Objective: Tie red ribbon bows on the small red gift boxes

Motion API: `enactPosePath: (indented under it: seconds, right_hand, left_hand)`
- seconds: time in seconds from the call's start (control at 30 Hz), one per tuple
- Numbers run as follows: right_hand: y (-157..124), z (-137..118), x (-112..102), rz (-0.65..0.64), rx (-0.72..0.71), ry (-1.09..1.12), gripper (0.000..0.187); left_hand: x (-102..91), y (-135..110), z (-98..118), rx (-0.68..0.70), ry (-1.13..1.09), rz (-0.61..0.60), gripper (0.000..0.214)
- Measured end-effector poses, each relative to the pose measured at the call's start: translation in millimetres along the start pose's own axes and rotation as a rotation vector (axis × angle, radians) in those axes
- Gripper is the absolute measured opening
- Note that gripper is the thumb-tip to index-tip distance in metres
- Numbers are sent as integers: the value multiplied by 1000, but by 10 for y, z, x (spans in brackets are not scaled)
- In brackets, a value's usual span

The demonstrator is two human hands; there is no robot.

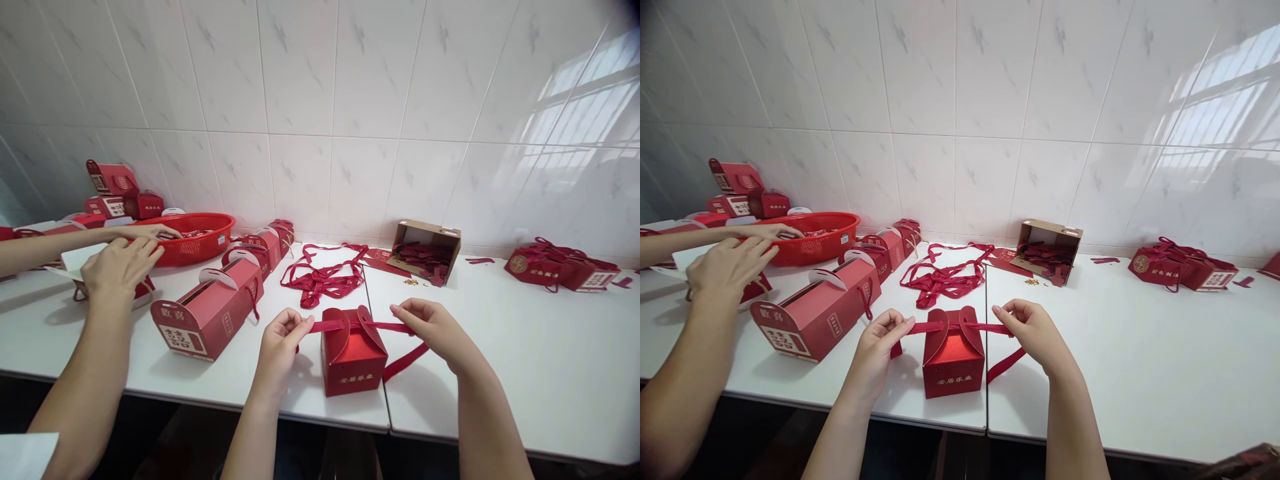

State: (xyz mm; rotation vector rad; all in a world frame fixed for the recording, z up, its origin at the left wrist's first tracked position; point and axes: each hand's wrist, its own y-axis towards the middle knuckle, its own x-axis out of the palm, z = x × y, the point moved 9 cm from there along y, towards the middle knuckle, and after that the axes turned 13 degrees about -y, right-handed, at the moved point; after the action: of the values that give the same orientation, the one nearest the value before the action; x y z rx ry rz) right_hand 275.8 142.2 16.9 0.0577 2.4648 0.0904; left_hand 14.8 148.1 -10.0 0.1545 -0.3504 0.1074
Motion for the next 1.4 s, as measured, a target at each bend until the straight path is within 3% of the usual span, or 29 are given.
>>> enactPosePath:
  seconds: [0.33, 0.47, 0.57, 0.8, 0.97, 1.13, 1.27, 1.4]
  right_hand:
    - [-69, -155, -229, 314, -54, -69, 41]
    - [-88, -57, -383, 458, -13, -136, 43]
    - [-64, 53, -433, 491, 25, -157, 44]
    - [-7, 160, -384, 411, 56, -200, 40]
    - [127, 375, -162, 197, 112, -348, 35]
    - [240, 554, 114, 11, 163, -345, 26]
    - [250, 547, 162, 0, 154, -358, 15]
    - [232, 472, 156, 54, 127, -397, 10]
  left_hand:
    - [-49, -11, 53, 58, -153, 53, 36]
    - [-209, 24, 36, 45, -268, 141, 37]
    - [-243, 47, 33, 22, -210, 135, 38]
    - [-282, 40, 23, 18, -162, 189, 37]
    - [-222, 91, -168, -100, 141, 42, 35]
    - [-193, 105, -203, -92, 271, -9, 32]
    - [-184, 87, -148, -65, 351, -11, 31]
    - [-190, 74, -43, 47, 473, 14, 25]
